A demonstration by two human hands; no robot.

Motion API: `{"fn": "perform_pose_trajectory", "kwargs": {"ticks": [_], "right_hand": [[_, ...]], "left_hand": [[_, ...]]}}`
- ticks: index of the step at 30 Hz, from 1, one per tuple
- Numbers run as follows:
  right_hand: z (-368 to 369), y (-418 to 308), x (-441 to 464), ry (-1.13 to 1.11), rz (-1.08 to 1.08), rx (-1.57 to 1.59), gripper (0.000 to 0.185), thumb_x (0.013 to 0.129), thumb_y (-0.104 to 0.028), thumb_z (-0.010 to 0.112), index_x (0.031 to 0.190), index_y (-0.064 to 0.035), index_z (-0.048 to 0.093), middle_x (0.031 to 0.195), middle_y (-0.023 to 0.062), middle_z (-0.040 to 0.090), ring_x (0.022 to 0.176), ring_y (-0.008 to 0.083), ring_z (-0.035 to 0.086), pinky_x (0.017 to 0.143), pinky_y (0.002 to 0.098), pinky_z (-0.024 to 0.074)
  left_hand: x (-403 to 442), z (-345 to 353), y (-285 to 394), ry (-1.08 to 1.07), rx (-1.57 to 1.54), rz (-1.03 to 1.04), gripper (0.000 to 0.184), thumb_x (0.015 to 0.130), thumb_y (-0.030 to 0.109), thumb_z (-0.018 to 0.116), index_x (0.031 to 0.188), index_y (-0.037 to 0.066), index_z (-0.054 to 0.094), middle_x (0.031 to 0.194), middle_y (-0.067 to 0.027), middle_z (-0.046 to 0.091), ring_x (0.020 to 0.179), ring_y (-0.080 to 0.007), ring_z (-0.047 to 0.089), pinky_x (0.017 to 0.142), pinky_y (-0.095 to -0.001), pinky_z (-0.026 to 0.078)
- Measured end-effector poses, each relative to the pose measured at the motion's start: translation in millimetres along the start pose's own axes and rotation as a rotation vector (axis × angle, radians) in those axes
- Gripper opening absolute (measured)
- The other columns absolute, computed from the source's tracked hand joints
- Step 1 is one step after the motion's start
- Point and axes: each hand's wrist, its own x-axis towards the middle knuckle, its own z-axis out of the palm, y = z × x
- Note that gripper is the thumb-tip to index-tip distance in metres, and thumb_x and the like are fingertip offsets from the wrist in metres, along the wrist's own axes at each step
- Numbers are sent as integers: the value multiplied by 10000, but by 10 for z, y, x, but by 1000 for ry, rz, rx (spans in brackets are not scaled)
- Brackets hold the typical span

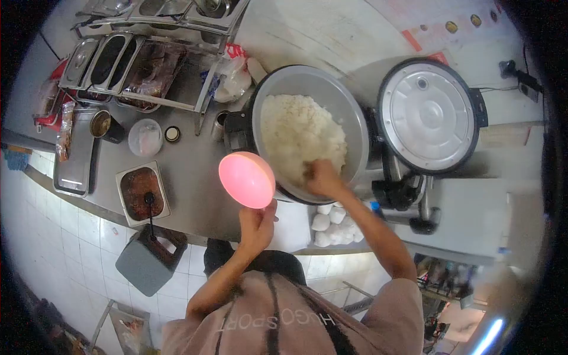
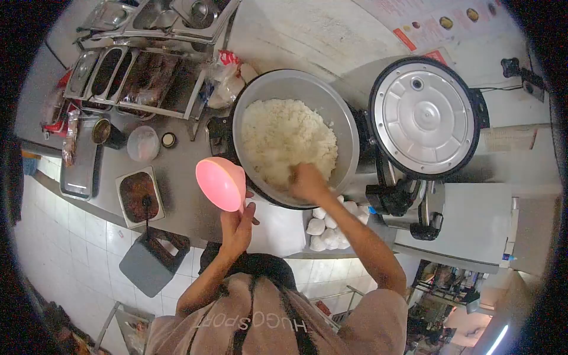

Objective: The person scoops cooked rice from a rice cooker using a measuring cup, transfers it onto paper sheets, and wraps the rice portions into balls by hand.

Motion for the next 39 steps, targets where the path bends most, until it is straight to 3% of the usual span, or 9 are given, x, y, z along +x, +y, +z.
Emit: {"fn": "perform_pose_trajectory", "kwargs": {"ticks": [1,3,10,12,19,21,29,32,39], "right_hand": [[36,-54,-17,-26,-82,14,266,700,-125,680,923,20,685,815,241,668,880,419,660,827,512,515],[-133,138,193,-14,-34,-116,229,712,-124,685,909,-8,696,853,232,676,861,410,668,784,517,524],[-197,868,922,179,18,-246,298,755,-91,654,1032,2,710,868,238,682,858,398,685,776,468,546],[32,878,868,138,-62,231,359,746,-59,650,1091,28,699,823,244,680,857,401,686,772,444,545],[93,229,266,17,-48,295,387,725,-84,659,1091,33,704,834,256,688,795,402,690,779,435,538],[117,204,151,30,-273,211,397,707,-100,666,1088,-6,720,787,240,684,756,376,695,736,424,539],[261,1032,1392,251,-151,168,196,701,-82,678,868,9,726,805,185,708,768,331,707,723,418,543],[267,788,1121,173,-406,374,240,720,-63,680,946,3,725,828,199,705,771,347,694,713,433,536],[181,457,307,-42,-461,223,325,738,-64,679,1054,12,700,852,243,662,859,395,659,772,454,519]], "left_hand": [[4,3,21,-5,6,6,310,972,79,539,1267,-14,521,1189,-104,571,825,-108,580,564,-263,545],[6,22,84,142,-51,86,184,966,121,594,958,-60,627,671,-53,594,592,-117,585,568,-303,546],[31,-7,167,116,-136,16,248,956,28,553,1194,-35,584,1043,-86,626,708,-102,569,588,-284,551],[25,-48,46,81,-172,-21,271,944,9,554,1211,-34,574,1127,-93,600,743,-102,565,586,-281,555],[31,-49,87,31,-143,0,278,943,7,544,1219,-25,564,1112,-93,600,777,-102,565,589,-279,556],[22,-59,-9,38,-96,-44,272,945,23,543,1213,-20,564,1116,-85,591,796,-105,566,588,-278,551],[-32,-33,119,71,-74,-24,266,954,111,567,1193,-5,564,999,-53,588,774,-101,557,600,-297,540],[-9,-5,210,97,-112,-57,245,956,119,565,1172,5,570,922,-35,587,731,-92,546,593,-294,533],[-29,78,261,142,-67,-36,231,953,109,552,1164,15,563,912,-24,566,635,-98,522,581,-280,516]]}}
